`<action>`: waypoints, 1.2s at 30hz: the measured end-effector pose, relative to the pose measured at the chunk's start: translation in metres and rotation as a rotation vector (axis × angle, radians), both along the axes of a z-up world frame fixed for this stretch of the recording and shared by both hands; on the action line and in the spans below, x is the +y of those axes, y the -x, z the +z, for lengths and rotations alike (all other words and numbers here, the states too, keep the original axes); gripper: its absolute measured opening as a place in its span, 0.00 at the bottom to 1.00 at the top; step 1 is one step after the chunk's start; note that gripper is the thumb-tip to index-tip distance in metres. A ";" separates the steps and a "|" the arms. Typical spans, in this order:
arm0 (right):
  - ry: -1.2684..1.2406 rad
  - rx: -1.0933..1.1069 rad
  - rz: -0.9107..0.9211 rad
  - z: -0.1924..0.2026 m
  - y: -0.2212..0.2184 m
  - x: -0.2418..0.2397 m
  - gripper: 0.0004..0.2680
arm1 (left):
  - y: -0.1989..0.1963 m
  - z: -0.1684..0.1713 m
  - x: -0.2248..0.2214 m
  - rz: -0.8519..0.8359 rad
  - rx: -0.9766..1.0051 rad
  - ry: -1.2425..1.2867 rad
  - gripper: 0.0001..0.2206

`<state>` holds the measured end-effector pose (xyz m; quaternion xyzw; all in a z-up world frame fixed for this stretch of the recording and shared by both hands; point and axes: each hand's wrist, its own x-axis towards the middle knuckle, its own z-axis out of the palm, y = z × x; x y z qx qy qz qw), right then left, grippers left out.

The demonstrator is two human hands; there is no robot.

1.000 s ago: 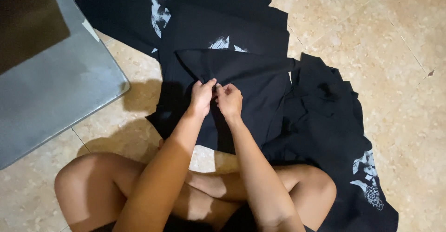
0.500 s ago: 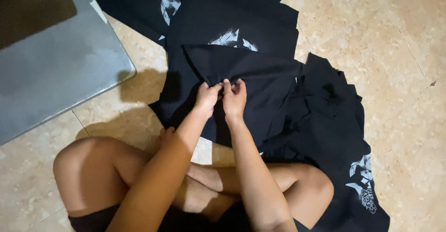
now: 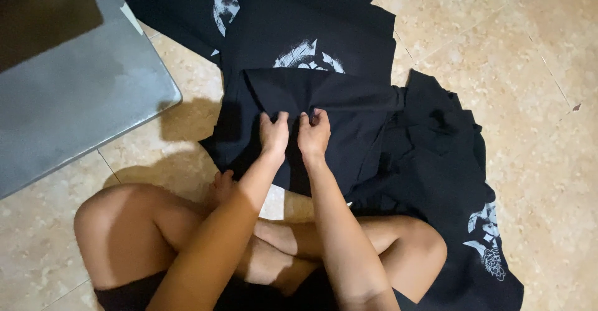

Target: Smoothing out and stacking printed black t-shirts on the floor near a heat press machine.

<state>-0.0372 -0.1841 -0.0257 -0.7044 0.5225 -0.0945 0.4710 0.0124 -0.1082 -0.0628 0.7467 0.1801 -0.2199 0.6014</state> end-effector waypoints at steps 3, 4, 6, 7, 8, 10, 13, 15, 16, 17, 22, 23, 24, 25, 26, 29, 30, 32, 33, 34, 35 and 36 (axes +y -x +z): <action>0.002 0.015 0.012 0.017 0.008 0.007 0.09 | 0.006 0.048 0.008 0.027 -0.495 -0.213 0.30; 0.002 0.011 0.010 0.019 0.009 0.006 0.09 | 0.004 0.061 0.010 0.026 -0.499 -0.212 0.30; 0.002 0.020 0.031 0.022 0.013 0.004 0.08 | 0.002 0.086 0.013 -0.291 -1.040 -0.547 0.29; 0.002 0.018 0.026 0.025 0.015 0.003 0.08 | -0.005 0.084 0.011 -0.295 -1.042 -0.545 0.29; 0.007 -0.014 0.031 0.028 0.016 0.003 0.09 | -0.012 0.081 0.008 -0.527 -1.077 -0.524 0.24; 0.014 -0.050 0.036 0.030 0.020 -0.001 0.09 | -0.023 0.076 0.006 -0.758 -1.106 -0.499 0.19; -0.008 -0.064 0.030 0.026 0.026 -0.010 0.06 | -0.030 0.076 0.008 -1.149 -0.996 -0.407 0.25; 0.004 -0.045 0.054 0.023 0.029 -0.017 0.05 | -0.029 0.086 0.013 -1.329 -0.796 -0.449 0.31; 0.005 -0.043 0.052 0.027 0.030 -0.019 0.05 | -0.026 0.080 0.012 -1.331 -0.795 -0.446 0.31; 0.021 -0.044 0.075 0.030 0.029 -0.020 0.05 | -0.023 0.075 0.013 -1.280 -0.845 -0.469 0.27; 0.447 -0.191 0.211 0.052 0.039 -0.038 0.04 | -0.024 0.045 0.006 -1.090 -0.928 -0.476 0.15; 0.540 -0.112 0.317 0.057 0.043 -0.042 0.07 | -0.023 0.045 0.006 -1.035 -0.991 -0.461 0.14; 0.631 -0.034 0.422 0.061 0.046 -0.046 0.15 | -0.023 0.045 0.006 -0.981 -1.054 -0.448 0.12; 0.633 -0.034 0.429 0.081 0.044 -0.043 0.15 | -0.023 0.049 0.006 -0.974 -1.052 -0.449 0.12; 0.633 0.096 0.578 0.100 0.043 -0.038 0.22 | -0.022 0.053 0.007 -0.968 -1.069 -0.426 0.12; 0.624 0.332 0.814 0.124 0.032 -0.038 0.29 | -0.018 0.059 0.009 -0.985 -1.078 -0.367 0.12; 0.617 0.431 0.902 0.127 0.026 -0.039 0.29 | -0.017 0.061 0.011 -1.006 -1.072 -0.336 0.12; 0.617 0.425 0.948 0.108 0.018 -0.047 0.29 | -0.014 0.060 0.014 -1.002 -1.071 -0.331 0.12; 0.617 0.420 0.992 0.099 0.014 -0.051 0.29 | -0.013 0.060 0.015 -1.000 -1.070 -0.322 0.11; 0.620 0.418 0.995 0.085 0.011 -0.053 0.29 | -0.013 0.065 0.017 -0.995 -1.072 -0.324 0.11; 0.674 0.387 0.998 0.072 0.008 -0.055 0.25 | -0.013 0.069 0.019 -0.996 -1.063 -0.320 0.11; 0.725 0.359 1.004 0.057 0.008 -0.057 0.23 | -0.010 0.073 0.022 -0.996 -1.049 -0.315 0.12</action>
